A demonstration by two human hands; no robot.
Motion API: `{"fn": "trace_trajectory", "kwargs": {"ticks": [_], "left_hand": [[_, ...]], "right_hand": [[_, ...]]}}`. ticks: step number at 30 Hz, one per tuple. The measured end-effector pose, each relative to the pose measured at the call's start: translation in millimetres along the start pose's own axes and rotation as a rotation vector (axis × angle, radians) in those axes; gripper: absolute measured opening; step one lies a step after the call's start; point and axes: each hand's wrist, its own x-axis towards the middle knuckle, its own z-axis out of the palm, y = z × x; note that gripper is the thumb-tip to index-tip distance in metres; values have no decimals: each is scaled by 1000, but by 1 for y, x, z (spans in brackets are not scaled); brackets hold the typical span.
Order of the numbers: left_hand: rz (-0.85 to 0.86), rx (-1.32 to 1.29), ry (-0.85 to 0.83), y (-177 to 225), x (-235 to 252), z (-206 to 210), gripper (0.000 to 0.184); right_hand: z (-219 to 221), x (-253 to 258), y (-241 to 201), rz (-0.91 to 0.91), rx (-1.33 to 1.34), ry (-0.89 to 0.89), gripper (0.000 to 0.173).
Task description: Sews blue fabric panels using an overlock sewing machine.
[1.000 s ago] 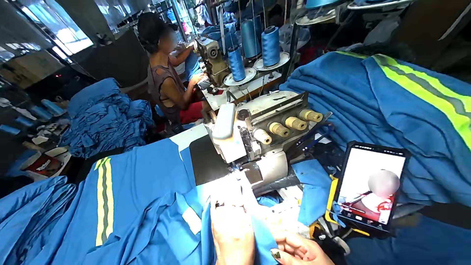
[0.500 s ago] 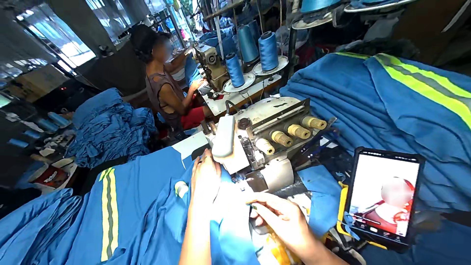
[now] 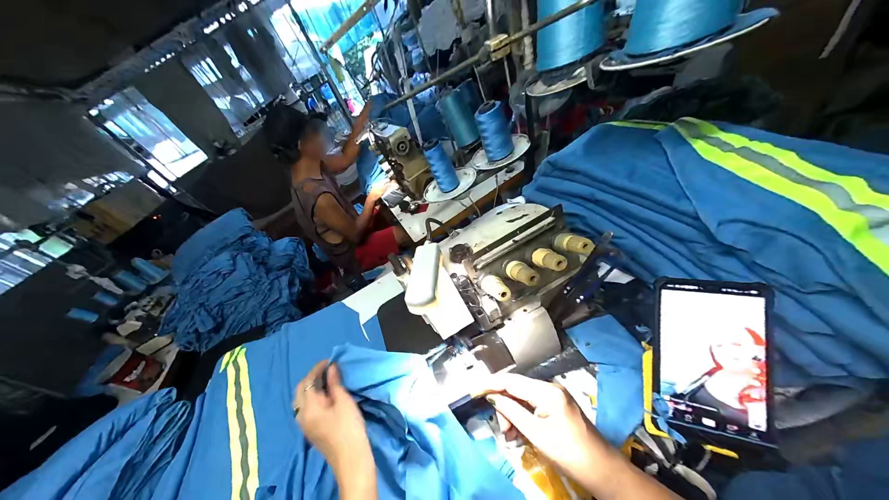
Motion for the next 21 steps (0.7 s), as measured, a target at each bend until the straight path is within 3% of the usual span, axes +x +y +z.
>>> {"fn": "trace_trajectory", "kwargs": {"ticks": [4, 8, 10, 13, 16, 19, 21], "left_hand": [[163, -124, 251, 34, -20, -63, 21], [316, -298, 209, 77, -46, -92, 16], [338, -347, 122, 86, -64, -91, 16], [268, -437, -84, 87, -93, -71, 16], [287, -553, -224, 91, -113, -39, 12], [469, -515, -150, 114, -92, -34, 17], [633, -436, 37, 129, -47, -43, 21]], "right_hand": [[21, 11, -28, -91, 57, -26, 26], [26, 19, -48, 13, -18, -292, 55], [20, 9, -40, -65, -32, -353, 46], [-2, -13, -18, -159, -211, -284, 22], [-30, -22, -14, -10, -501, -203, 27], [-37, -28, -15, 7, -490, -270, 43], [-31, -36, -16, 11, -279, -393, 41]]}}
